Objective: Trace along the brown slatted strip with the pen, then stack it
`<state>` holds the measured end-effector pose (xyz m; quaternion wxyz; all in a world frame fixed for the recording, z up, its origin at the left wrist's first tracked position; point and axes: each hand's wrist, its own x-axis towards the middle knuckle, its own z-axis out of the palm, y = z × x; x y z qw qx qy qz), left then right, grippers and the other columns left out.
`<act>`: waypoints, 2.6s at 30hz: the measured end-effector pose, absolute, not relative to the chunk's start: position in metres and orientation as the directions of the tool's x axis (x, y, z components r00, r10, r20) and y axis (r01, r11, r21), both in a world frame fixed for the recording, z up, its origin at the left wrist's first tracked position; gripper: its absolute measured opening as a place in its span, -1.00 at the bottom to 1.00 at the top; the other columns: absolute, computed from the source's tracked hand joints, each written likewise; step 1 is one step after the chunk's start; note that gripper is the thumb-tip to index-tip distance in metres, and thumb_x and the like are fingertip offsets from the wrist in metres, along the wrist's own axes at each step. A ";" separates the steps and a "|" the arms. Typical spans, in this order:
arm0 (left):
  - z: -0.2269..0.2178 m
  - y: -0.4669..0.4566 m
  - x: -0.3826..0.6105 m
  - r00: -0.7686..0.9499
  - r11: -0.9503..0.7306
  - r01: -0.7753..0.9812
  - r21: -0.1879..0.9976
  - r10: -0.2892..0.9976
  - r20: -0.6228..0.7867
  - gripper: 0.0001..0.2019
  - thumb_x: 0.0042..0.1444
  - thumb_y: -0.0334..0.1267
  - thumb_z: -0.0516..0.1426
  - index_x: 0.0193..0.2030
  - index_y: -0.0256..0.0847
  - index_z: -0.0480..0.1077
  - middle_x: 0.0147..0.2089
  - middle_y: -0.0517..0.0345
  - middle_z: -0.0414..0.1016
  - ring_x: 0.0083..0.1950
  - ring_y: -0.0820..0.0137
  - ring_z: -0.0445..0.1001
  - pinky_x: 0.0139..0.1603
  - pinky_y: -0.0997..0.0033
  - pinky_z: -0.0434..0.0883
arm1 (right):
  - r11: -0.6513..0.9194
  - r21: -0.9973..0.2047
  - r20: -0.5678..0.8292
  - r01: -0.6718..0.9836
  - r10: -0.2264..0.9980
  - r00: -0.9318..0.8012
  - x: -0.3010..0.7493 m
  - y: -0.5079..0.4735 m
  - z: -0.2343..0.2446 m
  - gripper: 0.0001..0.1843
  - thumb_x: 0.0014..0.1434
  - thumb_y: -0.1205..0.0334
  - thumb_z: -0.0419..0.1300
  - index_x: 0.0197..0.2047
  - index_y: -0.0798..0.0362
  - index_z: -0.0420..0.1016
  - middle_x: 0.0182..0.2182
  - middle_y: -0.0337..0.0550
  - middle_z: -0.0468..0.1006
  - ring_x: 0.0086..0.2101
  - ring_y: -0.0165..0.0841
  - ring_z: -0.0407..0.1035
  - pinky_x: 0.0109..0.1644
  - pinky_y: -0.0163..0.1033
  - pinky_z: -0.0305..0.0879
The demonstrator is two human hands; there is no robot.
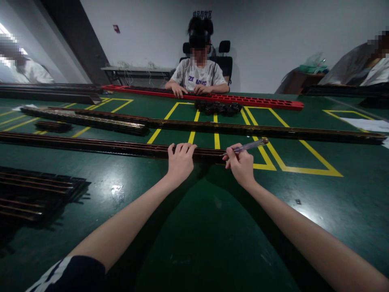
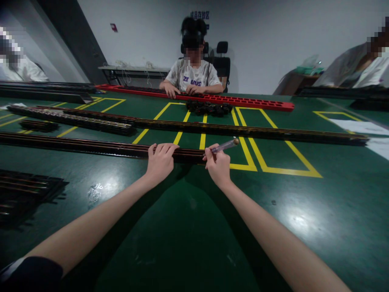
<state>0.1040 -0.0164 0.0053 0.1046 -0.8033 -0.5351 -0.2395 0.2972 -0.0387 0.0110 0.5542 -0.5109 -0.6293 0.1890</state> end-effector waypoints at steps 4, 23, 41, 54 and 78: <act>0.005 -0.016 0.104 0.269 -0.369 0.924 0.106 0.819 0.506 -0.59 0.13 -0.48 -0.10 0.05 -0.14 0.37 0.07 0.02 0.44 0.12 0.14 0.31 0.21 -0.11 0.08 | 0.405 -0.802 0.507 0.439 0.850 0.143 0.297 -0.039 0.011 -0.69 0.23 0.01 0.06 -0.40 0.07 0.27 -0.57 -0.20 0.47 -0.70 -0.49 0.30 -0.67 -0.37 0.21; 0.006 -0.014 0.098 0.292 -0.409 0.902 0.137 0.813 0.504 -0.59 0.12 -0.52 -0.09 0.02 -0.19 0.39 0.03 0.04 0.47 0.10 0.22 0.34 0.22 0.04 0.11 | 0.403 -0.822 0.485 0.403 0.866 0.122 0.298 -0.038 0.010 -0.75 0.24 0.08 0.06 -0.38 0.07 0.27 -0.57 -0.23 0.45 -0.68 -0.50 0.30 -0.66 -0.38 0.24; 0.006 -0.013 0.097 0.287 -0.415 0.896 0.160 0.814 0.504 -0.59 0.11 -0.53 -0.08 0.01 -0.19 0.40 0.01 0.04 0.48 0.10 0.22 0.35 0.23 0.02 0.11 | 0.429 -0.821 0.505 0.378 0.854 0.127 0.297 -0.039 0.011 -0.76 0.24 0.09 0.06 -0.37 0.07 0.28 -0.55 -0.22 0.45 -0.68 -0.51 0.31 -0.68 -0.38 0.23; 0.004 -0.012 0.097 0.285 -0.410 0.897 0.162 0.820 0.497 -0.60 0.11 -0.51 -0.08 0.02 -0.17 0.38 0.02 0.05 0.47 0.10 0.23 0.35 0.24 0.01 0.08 | 0.397 -0.823 0.514 0.406 0.826 0.233 0.298 -0.039 0.010 -0.75 0.24 0.09 0.05 -0.40 0.07 0.28 -0.60 -0.25 0.42 -0.68 -0.48 0.30 -0.67 -0.37 0.21; 0.005 -0.007 0.092 0.354 -0.473 0.859 0.195 0.824 0.442 -0.70 0.22 -0.27 0.04 0.07 -0.21 0.36 0.02 0.01 0.48 0.08 0.23 0.35 0.18 0.07 0.18 | 0.440 -0.536 0.632 0.721 0.775 -0.003 0.300 -0.027 0.002 -0.83 0.25 0.18 0.02 -0.31 0.00 0.39 -0.29 -0.07 0.53 -0.29 -0.21 0.38 -0.17 -0.01 0.29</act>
